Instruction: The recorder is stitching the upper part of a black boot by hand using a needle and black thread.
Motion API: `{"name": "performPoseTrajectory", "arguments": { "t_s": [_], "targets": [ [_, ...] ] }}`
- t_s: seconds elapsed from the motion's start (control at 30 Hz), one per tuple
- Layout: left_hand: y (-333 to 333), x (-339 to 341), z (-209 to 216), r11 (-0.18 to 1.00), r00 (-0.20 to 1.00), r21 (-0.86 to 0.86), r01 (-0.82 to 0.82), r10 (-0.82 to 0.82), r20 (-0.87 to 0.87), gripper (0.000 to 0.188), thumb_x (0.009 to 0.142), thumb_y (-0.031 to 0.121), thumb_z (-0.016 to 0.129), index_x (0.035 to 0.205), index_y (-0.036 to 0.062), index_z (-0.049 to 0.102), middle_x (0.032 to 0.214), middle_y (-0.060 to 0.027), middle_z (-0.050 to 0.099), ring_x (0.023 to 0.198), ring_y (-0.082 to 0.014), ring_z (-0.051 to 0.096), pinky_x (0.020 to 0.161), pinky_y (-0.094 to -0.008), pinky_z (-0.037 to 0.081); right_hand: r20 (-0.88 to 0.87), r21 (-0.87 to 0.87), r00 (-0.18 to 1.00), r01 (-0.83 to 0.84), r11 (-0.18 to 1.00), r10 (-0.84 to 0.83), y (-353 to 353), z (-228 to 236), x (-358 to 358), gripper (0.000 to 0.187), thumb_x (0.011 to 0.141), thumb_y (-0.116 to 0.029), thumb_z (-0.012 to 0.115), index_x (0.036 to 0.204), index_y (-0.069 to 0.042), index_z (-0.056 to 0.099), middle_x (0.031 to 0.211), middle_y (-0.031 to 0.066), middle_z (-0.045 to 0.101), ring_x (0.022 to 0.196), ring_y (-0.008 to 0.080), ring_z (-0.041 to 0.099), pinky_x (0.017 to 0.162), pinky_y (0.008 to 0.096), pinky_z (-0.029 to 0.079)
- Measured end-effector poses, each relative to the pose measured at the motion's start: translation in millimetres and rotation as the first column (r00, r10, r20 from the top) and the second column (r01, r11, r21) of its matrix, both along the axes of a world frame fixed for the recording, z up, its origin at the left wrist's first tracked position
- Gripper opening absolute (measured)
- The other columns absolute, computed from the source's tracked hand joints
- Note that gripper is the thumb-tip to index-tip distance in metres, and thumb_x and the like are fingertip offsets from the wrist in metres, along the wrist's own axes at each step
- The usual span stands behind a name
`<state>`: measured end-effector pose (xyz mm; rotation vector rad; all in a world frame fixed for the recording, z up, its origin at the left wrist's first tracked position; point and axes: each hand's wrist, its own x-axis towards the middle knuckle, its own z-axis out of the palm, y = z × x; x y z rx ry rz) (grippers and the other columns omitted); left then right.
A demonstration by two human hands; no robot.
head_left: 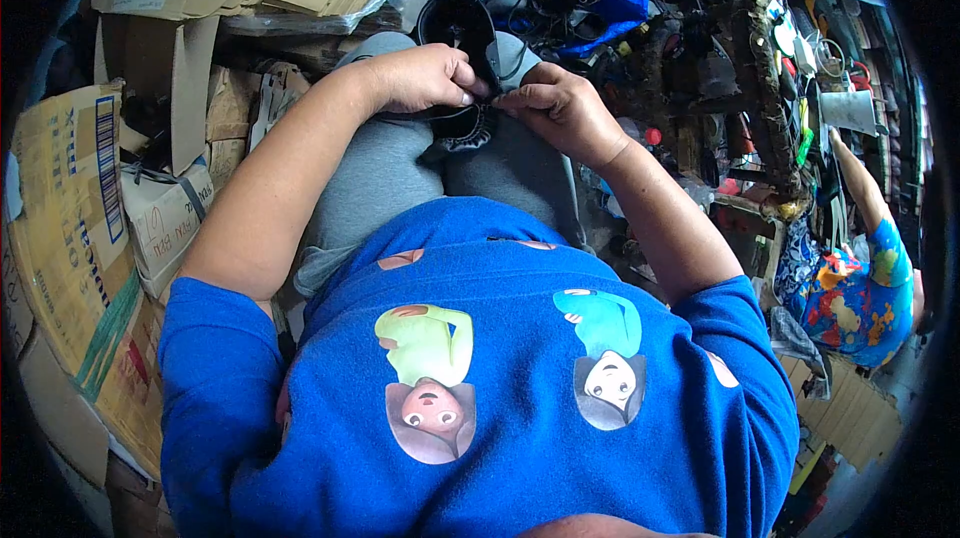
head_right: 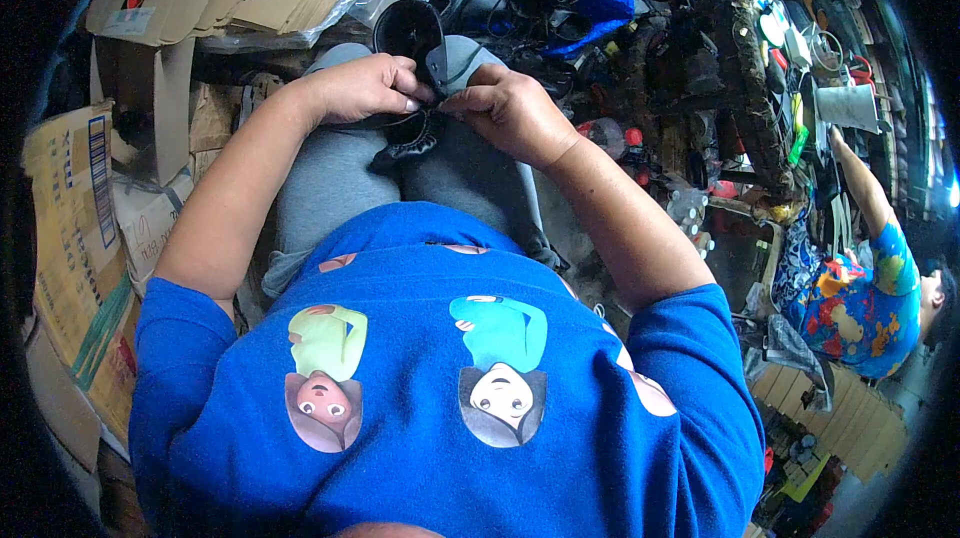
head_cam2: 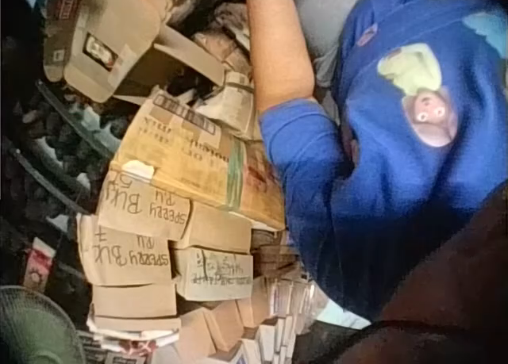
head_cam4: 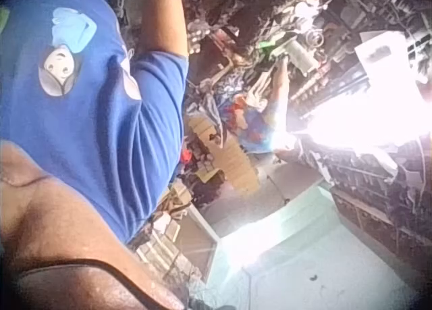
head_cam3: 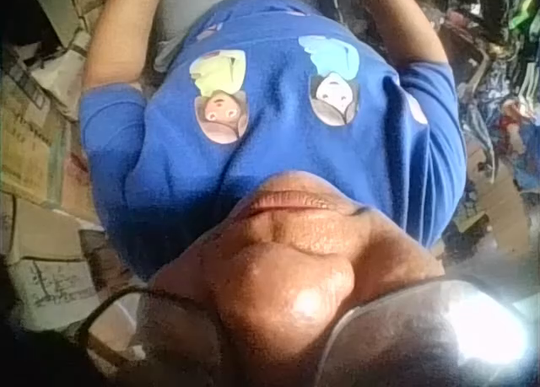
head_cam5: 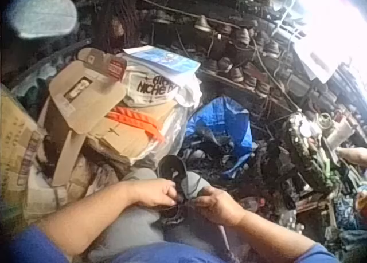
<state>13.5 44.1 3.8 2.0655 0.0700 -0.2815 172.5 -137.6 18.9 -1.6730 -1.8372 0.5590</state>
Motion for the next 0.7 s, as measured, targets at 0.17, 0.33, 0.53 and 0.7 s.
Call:
{"name": "performPoseTrajectory", "arguments": {
  "t_s": [0.17, 0.33, 0.53, 0.7],
  "targets": [
    [-5, 4, 17, 0.999, 0.989, 0.031, 0.028, -0.024, -0.144, 0.024, 0.079, 0.010, 0.061, 0.100, 0.0006, 0.065, 0.102, -0.0109, 0.054, 0.102, -0.0245, 0.054, 0.091, -0.0325, 0.040, 0.402, -0.070, 0.907, -0.108, 0.992, 0.127, 8, 32, -11, 0.021, 0.075, -0.006, 0.059, 0.091, -0.012, 0.070, 0.085, 0.0091, 0.058, 0.080, 0.0290, 0.060, 0.073, 0.0383, 0.049],
    [-2, 8, -2, 0.963, 0.996, 0.267, -0.030, 0.007, 0.087, 0.024, 0.071, 0.000, 0.064, 0.095, 0.0010, 0.065, 0.091, -0.0115, 0.056, 0.090, -0.0256, 0.057, 0.081, -0.0342, 0.045, 0.654, -0.198, 0.707, -0.183, 0.963, 0.269, 26, 41, -27, 0.019, 0.076, -0.005, 0.053, 0.087, -0.009, 0.068, 0.085, 0.0112, 0.055, 0.084, 0.0290, 0.058, 0.077, 0.0386, 0.047],
    [0, 15, -5, 0.974, 0.968, 0.105, -0.200, 0.180, 0.174, 0.021, 0.068, 0.000, 0.068, 0.089, 0.0033, 0.069, 0.081, -0.0158, 0.068, 0.075, -0.0208, 0.067, 0.069, -0.0307, 0.051, 0.508, -0.168, 0.841, -0.112, 0.979, 0.183, 20, 38, -13, 0.019, 0.075, -0.004, 0.058, 0.090, -0.010, 0.069, 0.087, 0.0132, 0.059, 0.084, 0.0317, 0.062, 0.076, 0.0399, 0.051],
    [-7, 7, -7, 0.913, 0.916, 0.196, -0.358, 0.303, 0.263, 0.021, 0.070, -0.001, 0.067, 0.090, 0.0029, 0.068, 0.088, -0.0146, 0.067, 0.082, -0.0277, 0.065, 0.075, -0.0341, 0.051, 0.306, -0.143, 0.949, -0.027, 0.989, 0.071, 27, 6, -17, 0.017, 0.076, -0.008, 0.066, 0.092, -0.010, 0.070, 0.086, 0.0118, 0.062, 0.082, 0.0310, 0.063, 0.073, 0.0386, 0.052]
  ]
}}
